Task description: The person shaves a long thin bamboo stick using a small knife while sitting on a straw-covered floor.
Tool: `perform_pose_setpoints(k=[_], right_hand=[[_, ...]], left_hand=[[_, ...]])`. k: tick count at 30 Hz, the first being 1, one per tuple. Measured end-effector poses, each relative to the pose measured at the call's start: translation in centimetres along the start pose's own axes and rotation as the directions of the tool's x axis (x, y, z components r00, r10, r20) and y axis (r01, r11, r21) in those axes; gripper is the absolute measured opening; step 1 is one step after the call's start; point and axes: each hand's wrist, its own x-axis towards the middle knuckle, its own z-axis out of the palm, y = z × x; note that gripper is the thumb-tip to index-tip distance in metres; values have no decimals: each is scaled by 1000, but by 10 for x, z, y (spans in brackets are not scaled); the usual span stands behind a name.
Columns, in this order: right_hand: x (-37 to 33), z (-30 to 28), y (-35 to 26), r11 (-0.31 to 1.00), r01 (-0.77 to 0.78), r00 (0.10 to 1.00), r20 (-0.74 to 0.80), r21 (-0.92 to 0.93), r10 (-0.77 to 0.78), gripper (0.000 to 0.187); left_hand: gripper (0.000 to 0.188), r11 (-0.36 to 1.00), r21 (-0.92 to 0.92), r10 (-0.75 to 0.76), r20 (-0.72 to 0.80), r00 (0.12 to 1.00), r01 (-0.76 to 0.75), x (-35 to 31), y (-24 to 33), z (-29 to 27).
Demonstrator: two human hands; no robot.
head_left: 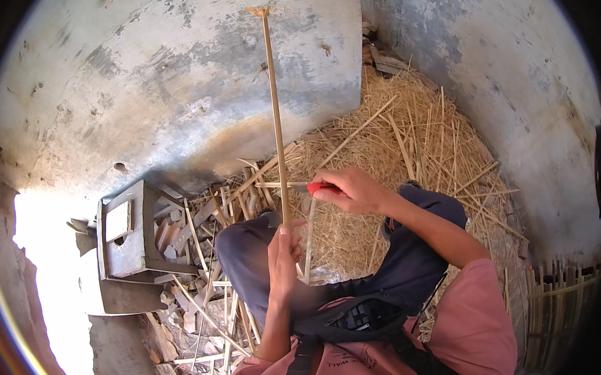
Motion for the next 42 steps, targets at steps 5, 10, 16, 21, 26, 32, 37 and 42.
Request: perform_pose_setpoints(k=[5,10,16,21,26,32,37,42], right_hand=[[-3,6,-2,996,57,996,67,-62,-53,35],[-3,13,-1,992,118,992,57,-34,-116,34],[-5,15,-8,993,116,989,95,27,-118,35],[-6,19,-10,986,156,986,47,49,-159,34],[-7,21,-9,988,151,987,45,25,-152,32],[-9,23,-12,987,139,990,13,-76,-138,32],[-12,29,-14,977,146,987,-41,-158,-154,31],[-13,33,-15,978,109,991,-60,-178,-122,30]], left_hand=[[41,995,18,94,5,996,-94,4,-4,0],[31,992,-99,79,49,996,-74,6,-11,3],[29,995,-98,42,76,996,-34,4,1,12],[31,998,-38,52,115,992,-48,5,6,12],[29,961,169,226,-28,974,-218,14,-1,17],[46,846,468,348,-123,929,-255,20,-4,18],[45,773,579,397,-127,909,-257,18,0,19],[37,752,621,391,-149,908,-222,17,0,19]])
